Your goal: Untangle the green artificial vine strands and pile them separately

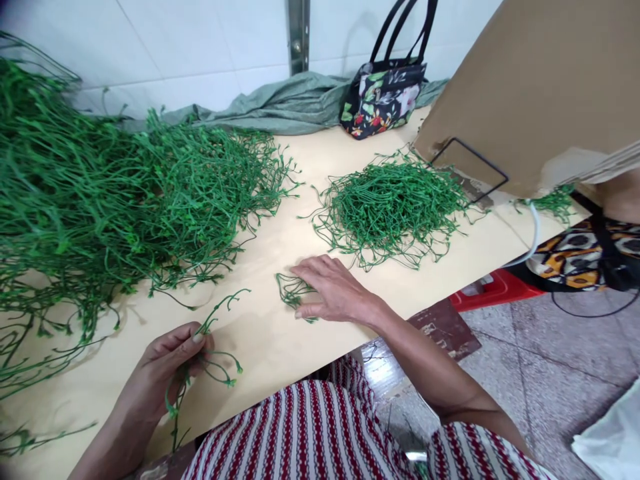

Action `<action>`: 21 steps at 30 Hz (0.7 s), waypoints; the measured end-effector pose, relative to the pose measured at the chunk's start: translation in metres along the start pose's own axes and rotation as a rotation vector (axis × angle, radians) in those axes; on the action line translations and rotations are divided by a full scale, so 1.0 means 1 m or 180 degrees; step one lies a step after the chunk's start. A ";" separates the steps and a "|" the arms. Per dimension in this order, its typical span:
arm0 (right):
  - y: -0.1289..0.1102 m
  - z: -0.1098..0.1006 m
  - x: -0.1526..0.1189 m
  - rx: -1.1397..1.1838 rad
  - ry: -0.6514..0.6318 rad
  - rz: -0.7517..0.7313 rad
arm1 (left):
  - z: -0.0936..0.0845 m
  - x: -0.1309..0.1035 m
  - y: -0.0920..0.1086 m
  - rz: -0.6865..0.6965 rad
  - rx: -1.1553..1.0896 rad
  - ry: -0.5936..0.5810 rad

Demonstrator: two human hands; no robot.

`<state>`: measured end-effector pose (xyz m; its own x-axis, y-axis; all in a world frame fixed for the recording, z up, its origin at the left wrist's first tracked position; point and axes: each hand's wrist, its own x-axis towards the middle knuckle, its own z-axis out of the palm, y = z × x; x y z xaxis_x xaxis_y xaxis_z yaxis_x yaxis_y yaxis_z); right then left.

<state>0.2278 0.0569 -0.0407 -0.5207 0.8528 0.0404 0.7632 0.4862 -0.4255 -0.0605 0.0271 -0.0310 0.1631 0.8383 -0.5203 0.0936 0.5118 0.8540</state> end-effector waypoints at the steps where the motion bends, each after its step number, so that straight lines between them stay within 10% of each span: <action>1: -0.004 0.001 0.001 -0.0042 -0.0056 0.0048 | 0.000 0.000 0.000 0.0000 0.0009 -0.0006; 21: -0.008 0.027 -0.002 0.0396 0.0393 0.0208 | 0.003 0.000 -0.003 -0.0033 0.0052 0.0034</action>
<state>0.2128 0.0459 -0.0623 -0.4149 0.9024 0.1165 0.7367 0.4083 -0.5391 -0.0583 0.0248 -0.0333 0.1517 0.8350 -0.5290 0.1113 0.5174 0.8485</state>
